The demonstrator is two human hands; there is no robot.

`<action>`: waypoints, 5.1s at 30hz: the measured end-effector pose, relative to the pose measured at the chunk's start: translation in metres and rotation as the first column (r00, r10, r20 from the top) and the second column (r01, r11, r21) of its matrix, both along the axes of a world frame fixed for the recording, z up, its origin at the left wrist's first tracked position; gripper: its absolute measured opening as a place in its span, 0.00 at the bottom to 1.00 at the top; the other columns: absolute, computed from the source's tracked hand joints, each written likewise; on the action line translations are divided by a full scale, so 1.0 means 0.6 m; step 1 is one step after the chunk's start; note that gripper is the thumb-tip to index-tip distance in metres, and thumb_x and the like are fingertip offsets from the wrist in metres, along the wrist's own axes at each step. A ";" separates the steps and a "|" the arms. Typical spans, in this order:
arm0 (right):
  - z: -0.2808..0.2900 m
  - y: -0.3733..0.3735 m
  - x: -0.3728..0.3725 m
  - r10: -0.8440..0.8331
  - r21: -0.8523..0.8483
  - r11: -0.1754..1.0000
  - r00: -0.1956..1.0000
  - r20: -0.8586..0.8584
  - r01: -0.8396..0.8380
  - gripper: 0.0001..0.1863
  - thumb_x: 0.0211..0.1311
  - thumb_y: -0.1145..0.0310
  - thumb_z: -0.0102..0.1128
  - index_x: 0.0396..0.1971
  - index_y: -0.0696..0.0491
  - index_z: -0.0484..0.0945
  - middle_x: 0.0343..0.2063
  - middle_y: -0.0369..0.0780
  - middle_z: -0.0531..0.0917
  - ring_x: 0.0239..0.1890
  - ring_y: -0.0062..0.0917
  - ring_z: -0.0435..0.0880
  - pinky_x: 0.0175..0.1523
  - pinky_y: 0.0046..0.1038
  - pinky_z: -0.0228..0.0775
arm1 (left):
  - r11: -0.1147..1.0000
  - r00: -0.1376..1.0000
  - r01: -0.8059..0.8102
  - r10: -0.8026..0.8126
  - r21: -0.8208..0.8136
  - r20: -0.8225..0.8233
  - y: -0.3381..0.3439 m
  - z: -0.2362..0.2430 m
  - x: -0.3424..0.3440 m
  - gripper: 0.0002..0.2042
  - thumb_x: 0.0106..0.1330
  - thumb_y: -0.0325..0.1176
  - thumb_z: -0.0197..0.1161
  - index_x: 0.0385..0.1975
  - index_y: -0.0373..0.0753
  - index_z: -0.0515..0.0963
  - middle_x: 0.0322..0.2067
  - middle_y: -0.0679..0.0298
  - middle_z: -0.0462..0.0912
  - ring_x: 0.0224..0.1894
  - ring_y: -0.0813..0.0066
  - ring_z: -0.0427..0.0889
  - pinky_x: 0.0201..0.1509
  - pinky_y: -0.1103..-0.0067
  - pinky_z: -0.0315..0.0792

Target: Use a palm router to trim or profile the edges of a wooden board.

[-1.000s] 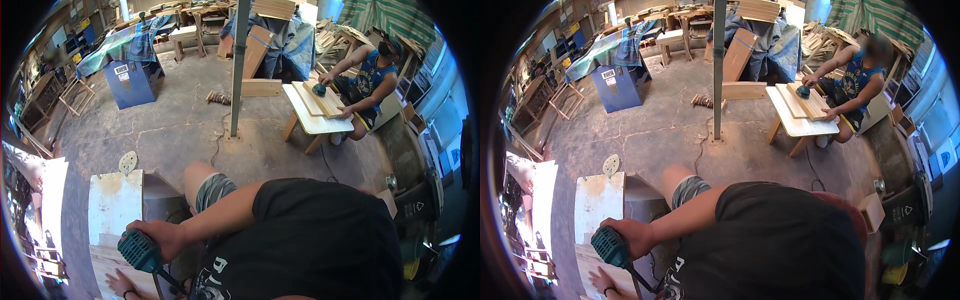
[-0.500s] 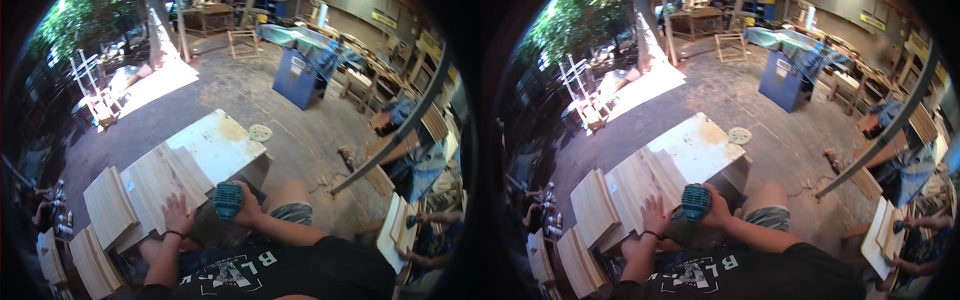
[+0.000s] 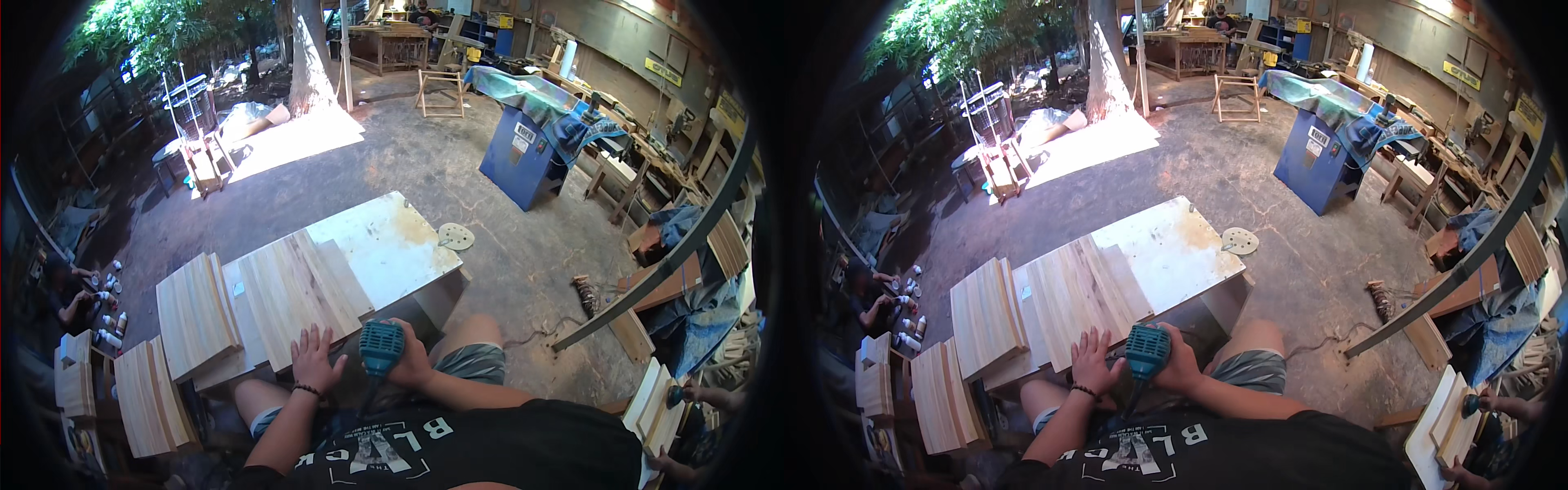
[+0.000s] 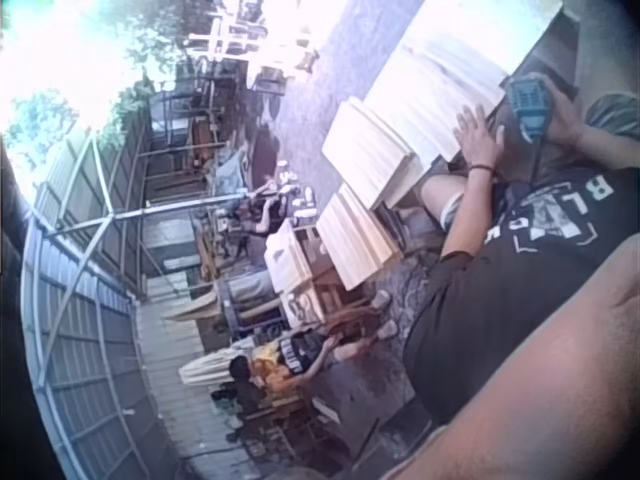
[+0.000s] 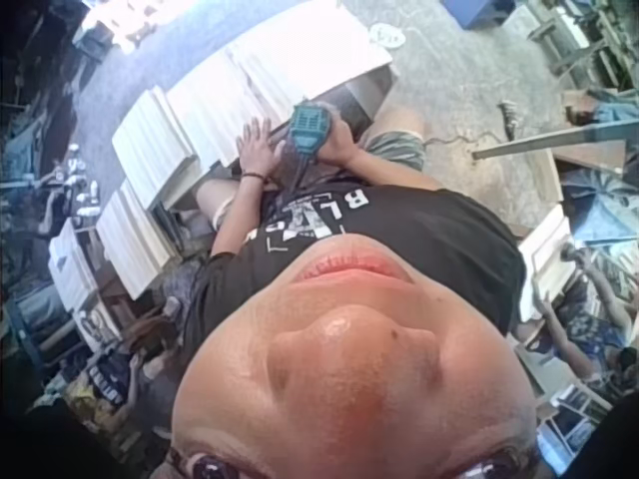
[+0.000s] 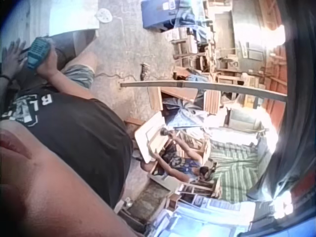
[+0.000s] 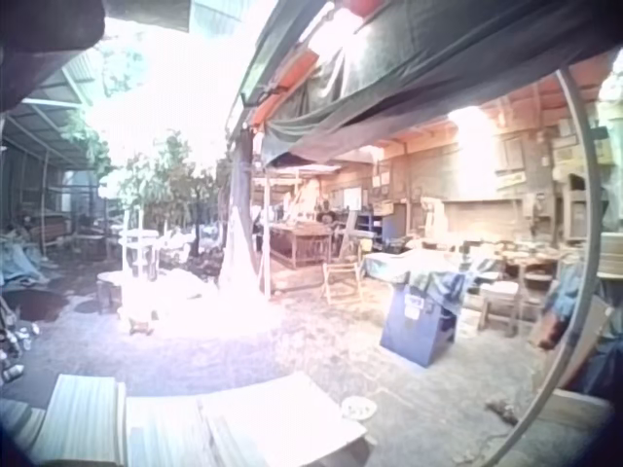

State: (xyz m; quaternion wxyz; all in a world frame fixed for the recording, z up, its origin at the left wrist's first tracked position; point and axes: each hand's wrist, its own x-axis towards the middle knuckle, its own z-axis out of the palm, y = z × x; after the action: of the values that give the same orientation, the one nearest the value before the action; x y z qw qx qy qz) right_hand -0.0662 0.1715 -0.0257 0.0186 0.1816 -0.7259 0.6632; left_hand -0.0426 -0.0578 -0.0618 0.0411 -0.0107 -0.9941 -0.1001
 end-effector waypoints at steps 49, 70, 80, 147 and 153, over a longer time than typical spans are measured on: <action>0.032 0.007 0.021 -0.096 0.177 0.976 0.978 -0.186 0.129 0.48 0.42 0.60 0.84 0.60 0.53 0.61 0.49 0.43 0.82 0.51 0.32 0.84 0.56 0.32 0.76 | 0.939 0.915 -0.343 0.335 -0.001 0.225 -0.089 0.058 -0.131 0.45 0.64 0.67 0.52 0.77 0.47 0.51 0.77 0.52 0.43 0.79 0.52 0.40 0.79 0.55 0.34; 0.047 0.006 -0.048 -0.116 0.198 0.966 0.963 -0.244 0.167 0.45 0.44 0.65 0.82 0.60 0.56 0.62 0.46 0.43 0.83 0.49 0.29 0.85 0.56 0.30 0.76 | 0.940 0.919 -0.342 0.333 0.009 0.210 -0.092 0.059 -0.132 0.44 0.64 0.67 0.53 0.76 0.48 0.52 0.77 0.51 0.45 0.79 0.51 0.42 0.79 0.54 0.36; 0.064 0.003 -0.132 -0.137 0.325 0.892 0.874 -0.465 0.313 0.21 0.38 0.59 0.80 0.33 0.49 0.82 0.35 0.37 0.83 0.41 0.34 0.82 0.49 0.35 0.74 | 0.960 0.957 -0.249 0.264 -0.124 0.120 -0.130 0.002 -0.145 0.44 0.63 0.70 0.52 0.75 0.50 0.55 0.76 0.51 0.51 0.76 0.47 0.50 0.75 0.48 0.46; 0.040 0.002 -0.192 0.060 0.171 0.985 0.970 -0.235 -0.020 0.12 0.50 0.70 0.72 0.35 0.55 0.82 0.33 0.37 0.82 0.38 0.29 0.80 0.47 0.33 0.72 | 0.976 0.981 -0.194 0.193 0.102 0.013 -0.183 0.126 -0.211 0.39 0.62 0.59 0.64 0.66 0.36 0.69 0.57 0.42 0.78 0.63 0.51 0.76 0.65 0.67 0.72; 0.000 -0.010 -0.207 0.246 0.290 0.943 0.931 -0.271 -0.164 0.22 0.49 0.70 0.74 0.46 0.55 0.79 0.42 0.39 0.80 0.46 0.33 0.78 0.54 0.37 0.70 | 0.913 0.917 -0.392 0.398 -0.112 0.039 -0.246 -0.056 -0.195 0.45 0.60 0.72 0.54 0.75 0.56 0.56 0.75 0.48 0.50 0.72 0.44 0.60 0.73 0.59 0.60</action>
State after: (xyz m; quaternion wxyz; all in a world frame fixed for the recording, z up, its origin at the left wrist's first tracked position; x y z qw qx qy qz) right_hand -0.1904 0.1656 -0.0258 0.0356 0.3573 -0.7726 0.5235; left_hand -0.1593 -0.2053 -0.0955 0.0296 0.1913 -0.9803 -0.0394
